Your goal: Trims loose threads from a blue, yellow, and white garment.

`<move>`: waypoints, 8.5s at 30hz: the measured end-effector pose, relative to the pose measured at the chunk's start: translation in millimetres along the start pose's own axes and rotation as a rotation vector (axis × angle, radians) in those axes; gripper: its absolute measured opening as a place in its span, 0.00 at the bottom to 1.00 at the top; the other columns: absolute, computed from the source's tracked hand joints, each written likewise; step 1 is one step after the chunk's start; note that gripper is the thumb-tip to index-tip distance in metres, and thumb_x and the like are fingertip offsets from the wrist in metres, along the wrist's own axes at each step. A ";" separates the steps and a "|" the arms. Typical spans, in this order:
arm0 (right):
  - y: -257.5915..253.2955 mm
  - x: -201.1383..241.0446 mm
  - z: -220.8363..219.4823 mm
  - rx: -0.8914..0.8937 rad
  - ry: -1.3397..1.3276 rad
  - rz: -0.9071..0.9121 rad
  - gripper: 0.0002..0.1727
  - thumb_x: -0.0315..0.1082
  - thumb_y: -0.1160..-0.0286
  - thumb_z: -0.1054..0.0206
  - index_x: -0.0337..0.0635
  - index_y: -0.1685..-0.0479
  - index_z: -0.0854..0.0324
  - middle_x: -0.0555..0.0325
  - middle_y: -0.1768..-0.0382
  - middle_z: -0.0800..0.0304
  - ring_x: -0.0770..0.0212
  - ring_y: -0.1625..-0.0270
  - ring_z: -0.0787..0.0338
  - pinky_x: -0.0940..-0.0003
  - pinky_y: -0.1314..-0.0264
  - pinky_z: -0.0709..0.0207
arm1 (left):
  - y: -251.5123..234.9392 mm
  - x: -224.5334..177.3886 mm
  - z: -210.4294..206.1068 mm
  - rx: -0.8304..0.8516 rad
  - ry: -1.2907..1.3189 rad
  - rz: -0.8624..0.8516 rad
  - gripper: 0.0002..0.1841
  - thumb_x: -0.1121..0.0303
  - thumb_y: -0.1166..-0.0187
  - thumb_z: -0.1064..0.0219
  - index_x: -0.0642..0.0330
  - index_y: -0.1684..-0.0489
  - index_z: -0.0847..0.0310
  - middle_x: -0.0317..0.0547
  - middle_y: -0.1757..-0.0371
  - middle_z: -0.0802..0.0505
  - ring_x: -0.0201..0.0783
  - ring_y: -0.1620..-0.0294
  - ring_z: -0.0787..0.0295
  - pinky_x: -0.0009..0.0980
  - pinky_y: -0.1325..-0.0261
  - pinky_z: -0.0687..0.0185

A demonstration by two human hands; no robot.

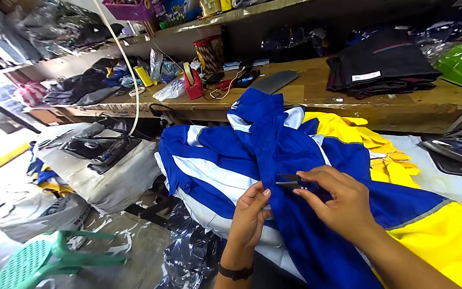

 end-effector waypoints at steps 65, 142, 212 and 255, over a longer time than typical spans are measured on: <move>72.3 27.8 -48.5 0.570 -1.575 -0.751 0.26 0.60 0.10 0.48 0.52 0.72 0.24 0.76 0.86 0.37 0.84 0.90 0.38 0.89 0.89 0.43 | 21.0 3.4 -14.0 -0.018 -0.354 -0.432 0.06 0.75 0.22 0.30 0.68 0.62 0.08 0.44 0.56 0.06 0.29 0.54 0.10 0.25 0.45 0.13; 59.8 13.8 -58.7 0.404 -1.310 -0.659 0.27 0.50 0.10 0.44 0.57 0.86 0.29 0.79 0.89 0.38 0.85 0.89 0.40 0.89 0.88 0.47 | 26.3 12.6 -24.9 -0.114 -0.386 -0.657 0.07 0.69 0.21 0.29 0.62 0.68 0.10 0.35 0.66 0.13 0.24 0.61 0.17 0.19 0.54 0.18; 44.6 -2.8 -22.5 0.481 -0.777 -0.398 0.28 0.61 0.08 0.58 0.51 0.60 0.20 0.75 0.79 0.28 0.81 0.79 0.28 0.83 0.77 0.32 | 17.8 5.9 -16.5 -0.103 -0.232 -0.360 0.12 0.70 0.15 0.37 0.62 0.66 0.09 0.39 0.63 0.07 0.27 0.59 0.10 0.26 0.47 0.12; -70.3 64.4 40.7 0.531 0.459 0.743 0.18 0.50 0.31 0.32 0.50 0.84 0.16 0.65 0.83 0.23 0.62 0.79 0.21 0.65 0.80 0.38 | 8.1 -30.7 -47.1 0.102 -0.614 -0.429 0.09 0.76 0.22 0.34 0.64 0.72 0.11 0.33 0.76 0.10 0.20 0.74 0.16 0.17 0.65 0.19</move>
Point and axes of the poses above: each hand's wrist, its own y-axis away from the middle knuckle, its own z-axis out of the back of the hand, x = y × z, the point moved 7 cm from there along -y, towards the middle knuckle
